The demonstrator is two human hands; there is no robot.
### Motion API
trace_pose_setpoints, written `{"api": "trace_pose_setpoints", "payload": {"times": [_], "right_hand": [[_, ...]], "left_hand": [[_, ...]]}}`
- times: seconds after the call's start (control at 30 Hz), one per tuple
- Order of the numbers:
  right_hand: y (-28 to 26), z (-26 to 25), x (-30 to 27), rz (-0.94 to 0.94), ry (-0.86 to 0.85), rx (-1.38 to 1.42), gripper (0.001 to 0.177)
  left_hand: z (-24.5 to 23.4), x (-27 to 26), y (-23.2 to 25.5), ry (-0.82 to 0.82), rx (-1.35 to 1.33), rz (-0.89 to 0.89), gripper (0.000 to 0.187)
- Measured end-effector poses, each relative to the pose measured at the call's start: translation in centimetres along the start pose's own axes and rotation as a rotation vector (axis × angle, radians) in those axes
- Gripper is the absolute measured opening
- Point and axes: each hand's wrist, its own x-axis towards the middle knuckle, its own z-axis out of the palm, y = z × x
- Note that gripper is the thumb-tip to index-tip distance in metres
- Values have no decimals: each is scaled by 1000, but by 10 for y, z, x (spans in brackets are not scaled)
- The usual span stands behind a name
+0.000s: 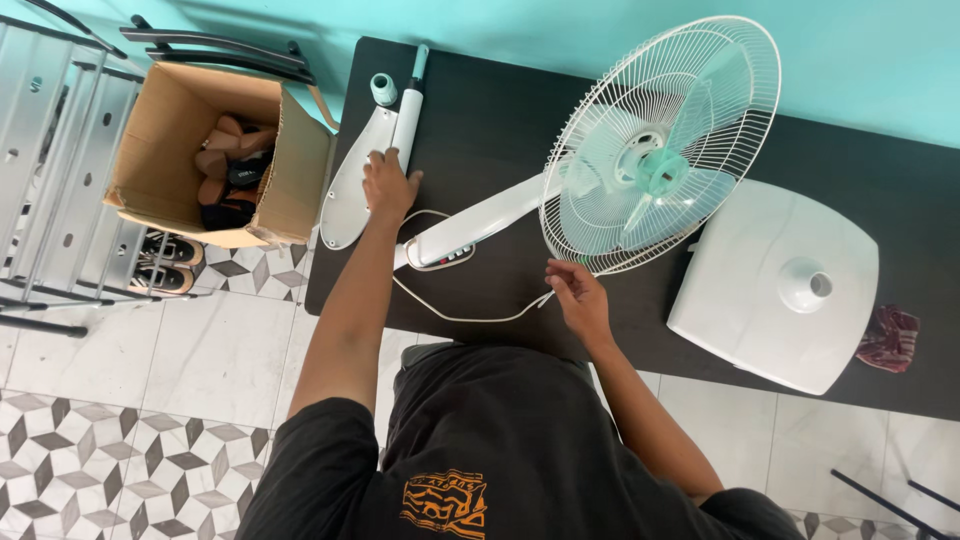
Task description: The person wipes the fan base with a cloth, then inserts the fan pole into the base and secures it. They attach the fan head to the pole, tighten the central knob, and place the rear cover on the fan head.
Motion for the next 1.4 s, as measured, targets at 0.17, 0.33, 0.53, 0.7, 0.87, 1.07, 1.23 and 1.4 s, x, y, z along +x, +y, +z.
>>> {"api": "trace_pose_setpoints", "payload": {"times": [0.17,0.33,0.53,0.7,0.87,1.07,1.23,1.4], "right_hand": [[-4,3,1,-25,-12,3,30],[-6,0,2,-29,12,-23,29],[-11,-4,4,19,8,-56,28],[-12,-3,4,47,-32,-73,29],[-15,1,6,75,-16,-127,28],[-20,4,14,96,2,-91,27],[-23,5,20,72,-4,-85,27],[-26,5,26,22,-28,-105,27]], "left_hand": [[2,59,2,99,69,80,68],[-4,109,3,62,158,56,71],[-2,146,2,-62,138,-85,78],[3,172,8,-212,104,-110,69],[10,173,34,-245,113,-132,79],[18,173,55,-182,294,-162,80],[19,172,52,-175,290,-166,69],[16,172,54,-145,188,-165,57]]}}
